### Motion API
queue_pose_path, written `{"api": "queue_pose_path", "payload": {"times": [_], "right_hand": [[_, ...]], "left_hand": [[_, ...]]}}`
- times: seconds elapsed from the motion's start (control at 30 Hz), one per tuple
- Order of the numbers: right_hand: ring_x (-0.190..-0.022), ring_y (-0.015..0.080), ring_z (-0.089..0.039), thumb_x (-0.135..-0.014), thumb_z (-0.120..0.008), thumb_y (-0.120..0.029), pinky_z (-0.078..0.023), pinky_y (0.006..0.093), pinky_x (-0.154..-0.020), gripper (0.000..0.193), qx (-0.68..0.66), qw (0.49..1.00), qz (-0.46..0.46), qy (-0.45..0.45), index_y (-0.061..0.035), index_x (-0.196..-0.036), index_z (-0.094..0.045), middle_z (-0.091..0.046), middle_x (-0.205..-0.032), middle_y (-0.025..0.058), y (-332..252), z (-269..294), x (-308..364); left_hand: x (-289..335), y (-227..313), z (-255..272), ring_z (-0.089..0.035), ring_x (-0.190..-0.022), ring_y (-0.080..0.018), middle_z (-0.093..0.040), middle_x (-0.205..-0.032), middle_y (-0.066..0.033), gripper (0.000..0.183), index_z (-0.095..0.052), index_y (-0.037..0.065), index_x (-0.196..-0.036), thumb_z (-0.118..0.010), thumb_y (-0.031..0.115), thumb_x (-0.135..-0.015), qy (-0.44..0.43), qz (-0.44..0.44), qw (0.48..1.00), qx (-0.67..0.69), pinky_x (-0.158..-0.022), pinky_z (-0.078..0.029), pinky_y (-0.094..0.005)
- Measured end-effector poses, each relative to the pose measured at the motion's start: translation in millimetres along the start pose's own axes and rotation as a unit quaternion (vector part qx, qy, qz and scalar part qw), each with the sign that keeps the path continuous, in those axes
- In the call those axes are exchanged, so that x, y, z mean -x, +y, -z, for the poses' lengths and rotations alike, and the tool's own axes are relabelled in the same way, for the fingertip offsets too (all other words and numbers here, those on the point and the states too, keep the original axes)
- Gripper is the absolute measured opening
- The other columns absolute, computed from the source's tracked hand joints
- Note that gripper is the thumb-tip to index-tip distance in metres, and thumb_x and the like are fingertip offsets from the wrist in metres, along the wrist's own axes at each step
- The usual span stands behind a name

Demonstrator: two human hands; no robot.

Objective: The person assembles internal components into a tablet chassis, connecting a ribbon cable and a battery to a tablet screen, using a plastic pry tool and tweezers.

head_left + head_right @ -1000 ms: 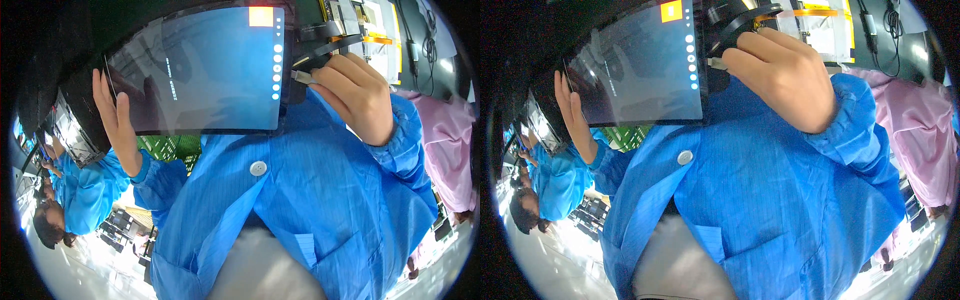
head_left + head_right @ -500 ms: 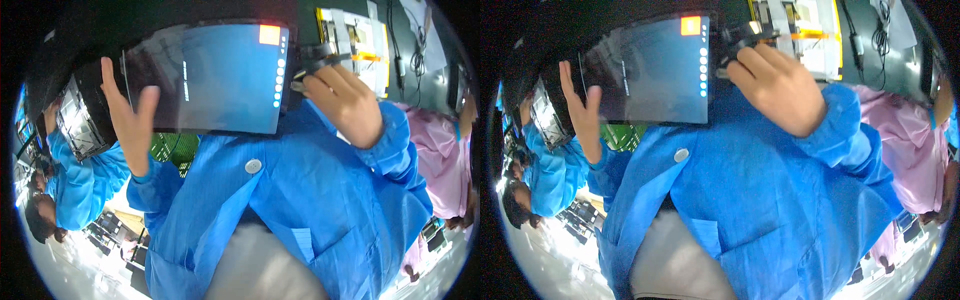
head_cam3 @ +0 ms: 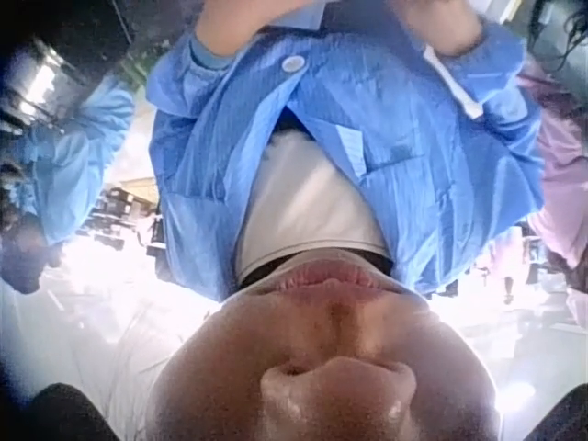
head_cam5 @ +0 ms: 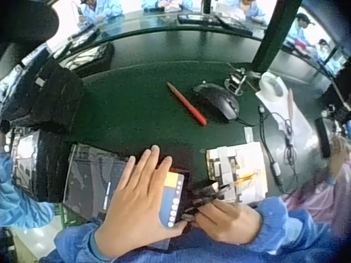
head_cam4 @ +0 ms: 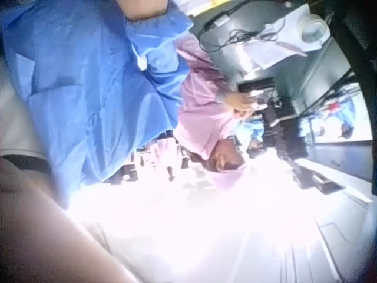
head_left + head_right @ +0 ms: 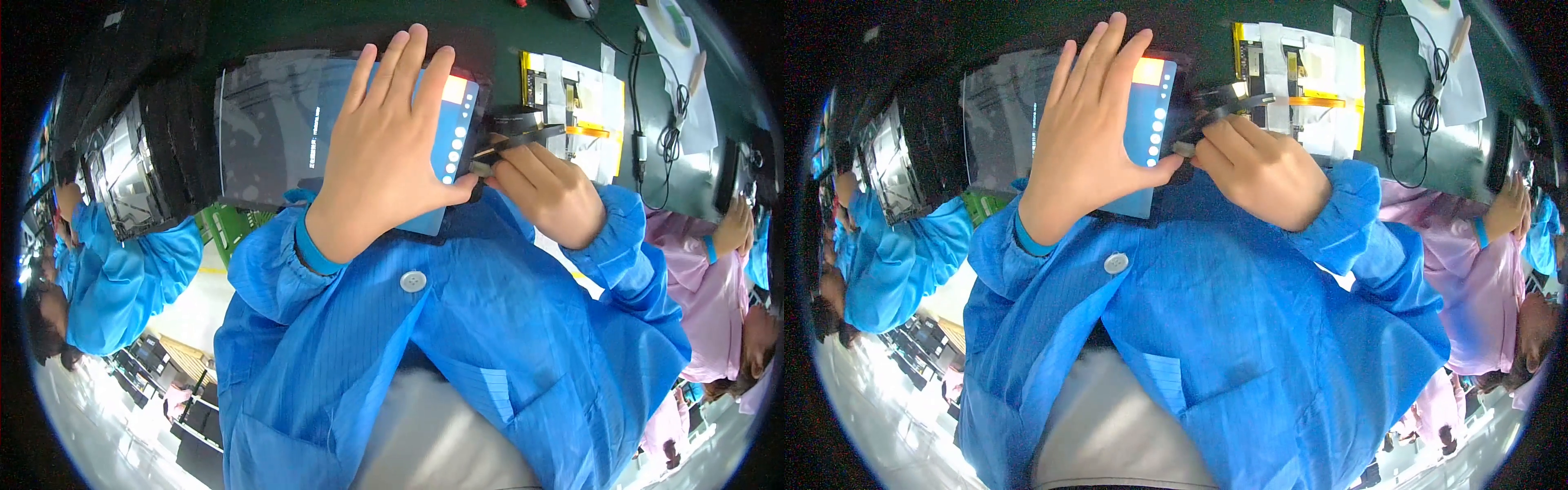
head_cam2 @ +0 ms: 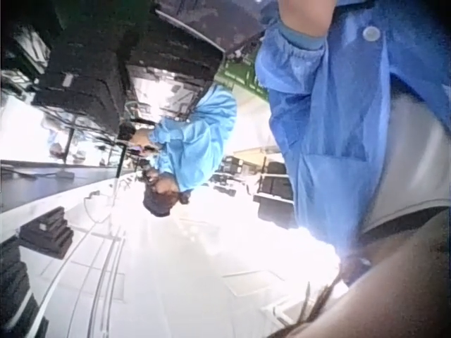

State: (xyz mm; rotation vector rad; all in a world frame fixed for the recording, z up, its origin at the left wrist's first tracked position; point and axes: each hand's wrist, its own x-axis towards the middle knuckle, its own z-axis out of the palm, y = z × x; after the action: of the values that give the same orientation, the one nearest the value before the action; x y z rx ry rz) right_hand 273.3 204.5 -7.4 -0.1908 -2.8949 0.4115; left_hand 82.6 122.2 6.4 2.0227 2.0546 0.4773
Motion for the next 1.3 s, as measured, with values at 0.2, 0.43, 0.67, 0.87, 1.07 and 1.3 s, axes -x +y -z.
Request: {"api": "queue_pose_path", "payload": {"times": [0.2, 0.43, 0.67, 0.87, 1.07, 1.3], "right_hand": [[-0.077, 0.0169, -0.057, -0.071, -0.063, -0.014, -0.051, 0.0253, -0.057, 0.012, -0.003, 1.0, 0.009, 0.017, -0.0056, -0.076, -0.056, -0.052, -0.081, 0.0048, 3, -1, 4], [-0.076, 0.0161, -0.056, -0.072, -0.063, -0.015, -0.051, 0.025, -0.056, 0.012, -0.016, 1.0, 0.019, 0.008, -0.0059, -0.076, -0.056, -0.052, -0.081, 0.0043, 5, 0, 2], [-0.076, 0.0157, -0.056, -0.072, -0.062, -0.015, -0.051, 0.0239, -0.054, 0.011, 0.001, 0.999, 0.018, 0.028, -0.0061, -0.076, -0.056, -0.052, -0.082, 0.0037, 0, -4, 2], [-0.079, 0.0157, -0.057, -0.072, -0.062, -0.015, -0.051, 0.024, -0.055, 0.011, 0.026, 0.998, 0.038, 0.045, -0.0061, -0.077, -0.057, -0.053, -0.084, 0.004, 1, -6, 5], [-0.082, 0.0169, -0.057, -0.074, -0.062, -0.015, -0.052, 0.0246, -0.057, 0.012, 0.016, 0.999, 0.047, 0.021, -0.0055, -0.079, -0.058, -0.054, -0.088, 0.0053, 11, -5, 8], [-0.089, 0.0231, -0.062, -0.074, -0.068, -0.014, -0.054, 0.0298, -0.065, 0.018, -0.032, 0.998, 0.027, 0.048, -0.0022, -0.083, -0.058, -0.059, -0.105, 0.0115, 8, 0, 16]], "left_hand": [[-3, 2, 0, -0.03, -0.132, -0.0333, -0.032, -0.14, -0.0234, 0.101, -0.037, 0.001, -0.132, -0.082, 0.039, -0.05, -0.009, 0.004, 1.0, 0.002, -0.112, -0.017, -0.0448], [-2, 1, 0, -0.028, -0.134, -0.0337, -0.029, -0.142, -0.0226, 0.105, -0.032, 0.003, -0.136, -0.082, 0.035, -0.048, -0.014, 0.006, 1.0, 0.013, -0.112, -0.017, -0.0473], [1, 1, -1, -0.029, -0.133, -0.0334, -0.03, -0.141, -0.0232, 0.103, -0.035, 0.002, -0.134, -0.082, 0.038, -0.05, -0.003, 0.005, 1.0, 0.007, -0.112, -0.015, -0.0466], [3, 0, -5, -0.029, -0.133, -0.0331, -0.031, -0.141, -0.0231, 0.102, -0.035, 0.002, -0.133, -0.082, 0.039, -0.05, 0.009, -0.005, 1.0, -0.006, -0.112, -0.015, -0.0468], [-14, 15, 22, -0.023, -0.134, -0.0386, -0.026, -0.141, -0.0283, 0.101, -0.027, -0.007, -0.135, -0.076, 0.043, -0.062, -0.113, 0.034, 0.993, 0.013, -0.112, -0.012, -0.0495], [-11, -35, -43, -0.025, -0.133, -0.0388, -0.027, -0.14, -0.0287, 0.099, -0.029, -0.007, -0.134, -0.076, 0.042, -0.062, 0.264, -0.253, 0.924, 0.114, -0.112, -0.013, -0.0479]]}}
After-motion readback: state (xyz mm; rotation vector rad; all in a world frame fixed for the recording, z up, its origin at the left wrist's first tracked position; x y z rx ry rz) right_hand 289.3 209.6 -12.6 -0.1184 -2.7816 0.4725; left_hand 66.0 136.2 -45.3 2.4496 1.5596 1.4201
